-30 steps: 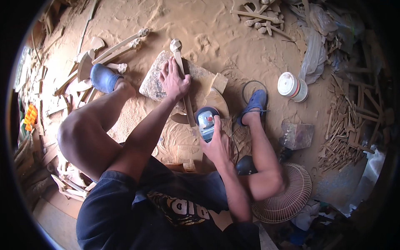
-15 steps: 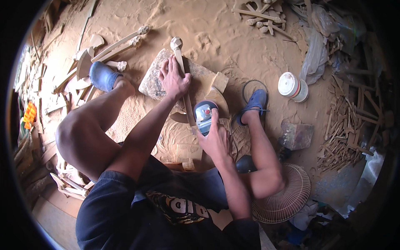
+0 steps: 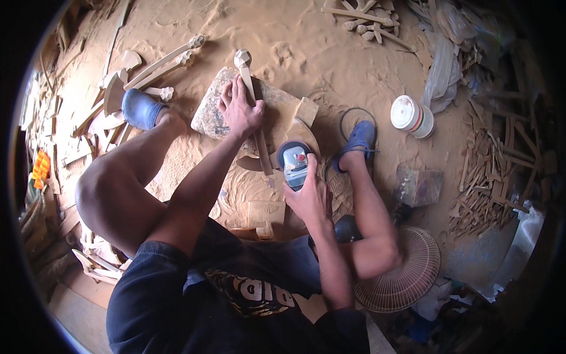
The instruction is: The person sands the surface and edges of a wooden cross-shaped object using a hand-held power sander, turning the object over multiple times to reach different sides.
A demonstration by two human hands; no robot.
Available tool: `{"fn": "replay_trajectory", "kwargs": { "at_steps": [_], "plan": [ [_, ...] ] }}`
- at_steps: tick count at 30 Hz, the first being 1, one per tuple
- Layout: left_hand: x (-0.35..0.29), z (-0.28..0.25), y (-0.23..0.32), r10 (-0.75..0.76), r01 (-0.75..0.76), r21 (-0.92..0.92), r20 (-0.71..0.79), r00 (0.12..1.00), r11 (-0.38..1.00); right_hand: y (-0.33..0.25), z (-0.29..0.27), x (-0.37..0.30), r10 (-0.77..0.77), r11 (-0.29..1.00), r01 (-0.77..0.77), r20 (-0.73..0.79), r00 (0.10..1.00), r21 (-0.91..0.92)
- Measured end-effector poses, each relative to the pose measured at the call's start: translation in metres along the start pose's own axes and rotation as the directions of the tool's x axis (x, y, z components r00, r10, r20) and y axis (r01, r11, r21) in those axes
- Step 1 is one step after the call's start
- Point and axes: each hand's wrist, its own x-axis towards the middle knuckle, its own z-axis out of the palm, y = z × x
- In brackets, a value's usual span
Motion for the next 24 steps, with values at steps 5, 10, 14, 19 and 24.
{"fn": "replay_trajectory", "kwargs": {
  "at_steps": [5,10,14,19,24],
  "plan": [
    [0.0,0.001,-0.005,0.021,-0.021,-0.011,-0.008,1.0,1.0,0.01,0.005,-0.004,0.033,0.999,-0.034,0.057,0.998,0.013],
    [0.001,0.0,-0.004,0.006,-0.004,-0.047,0.043,0.999,0.999,0.029,-0.004,0.003,0.092,0.995,-0.088,-0.112,0.989,0.044],
    [0.003,0.001,-0.003,0.028,-0.025,-0.055,0.046,0.999,0.998,0.061,-0.005,0.003,0.099,0.995,-0.09,-0.245,0.965,0.045],
    [0.001,0.006,-0.004,0.008,-0.007,-0.027,0.015,1.0,1.0,0.063,-0.014,-0.001,0.139,0.986,-0.107,-0.289,0.947,0.125],
    [0.002,0.008,-0.001,0.021,-0.02,-0.054,0.013,1.0,0.998,0.05,0.005,0.001,0.019,0.946,0.019,-0.115,0.993,0.324]
  ]
}}
